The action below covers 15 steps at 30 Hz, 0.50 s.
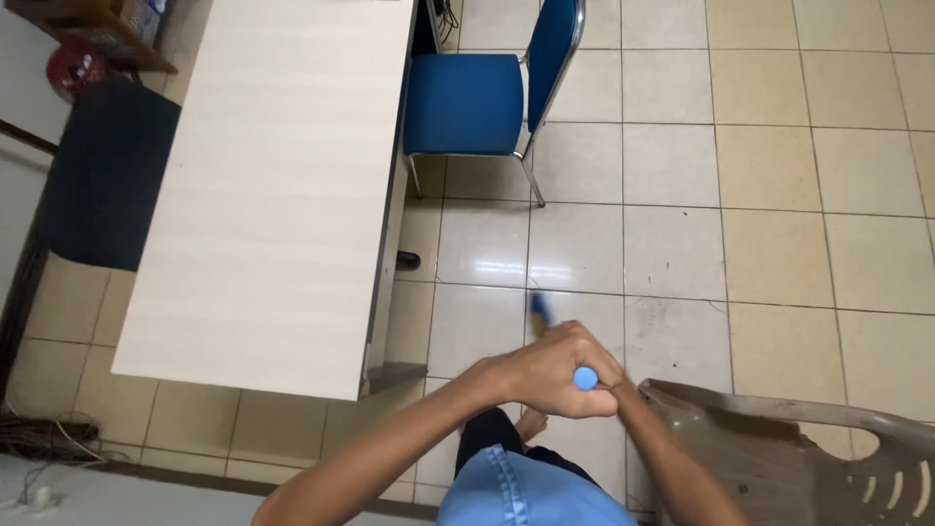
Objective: Sweep the tiled floor of an office using a broom and dustpan.
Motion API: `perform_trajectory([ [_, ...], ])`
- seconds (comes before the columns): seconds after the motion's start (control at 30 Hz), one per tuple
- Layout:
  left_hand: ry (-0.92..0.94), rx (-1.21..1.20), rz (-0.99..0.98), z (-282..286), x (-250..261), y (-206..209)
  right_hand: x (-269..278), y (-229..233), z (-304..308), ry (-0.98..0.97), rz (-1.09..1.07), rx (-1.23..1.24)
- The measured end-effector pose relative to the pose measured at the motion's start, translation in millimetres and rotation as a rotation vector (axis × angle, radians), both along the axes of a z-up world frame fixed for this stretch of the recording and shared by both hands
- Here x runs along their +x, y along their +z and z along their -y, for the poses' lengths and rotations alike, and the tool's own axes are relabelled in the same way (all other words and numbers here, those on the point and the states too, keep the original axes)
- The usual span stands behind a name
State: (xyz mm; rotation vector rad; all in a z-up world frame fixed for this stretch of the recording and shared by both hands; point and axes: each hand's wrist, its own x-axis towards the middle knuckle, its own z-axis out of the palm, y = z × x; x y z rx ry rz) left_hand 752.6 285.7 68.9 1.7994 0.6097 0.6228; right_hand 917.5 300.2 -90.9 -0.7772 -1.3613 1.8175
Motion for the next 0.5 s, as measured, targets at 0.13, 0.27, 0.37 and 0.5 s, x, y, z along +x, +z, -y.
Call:
perform_trajectory([
  [0.13, 0.0, -0.067, 0.142, -8, -6, -52, 38, -95, -50, 0.276, 0.861, 0.367],
  [0.27, 0.283, 0.245, 0.377, -26, 1, -16, 37, -108, -80, 0.162, 0.68, 0.445],
  [0.37, 0.207, 0.202, 0.34, -52, 13, -14, 0, -43, -81, -0.044, 0.766, 0.445],
  [0.5, 0.083, 0.254, 0.382, -115, 10, 24, -80, 0, -100, -0.371, 0.883, 0.42],
])
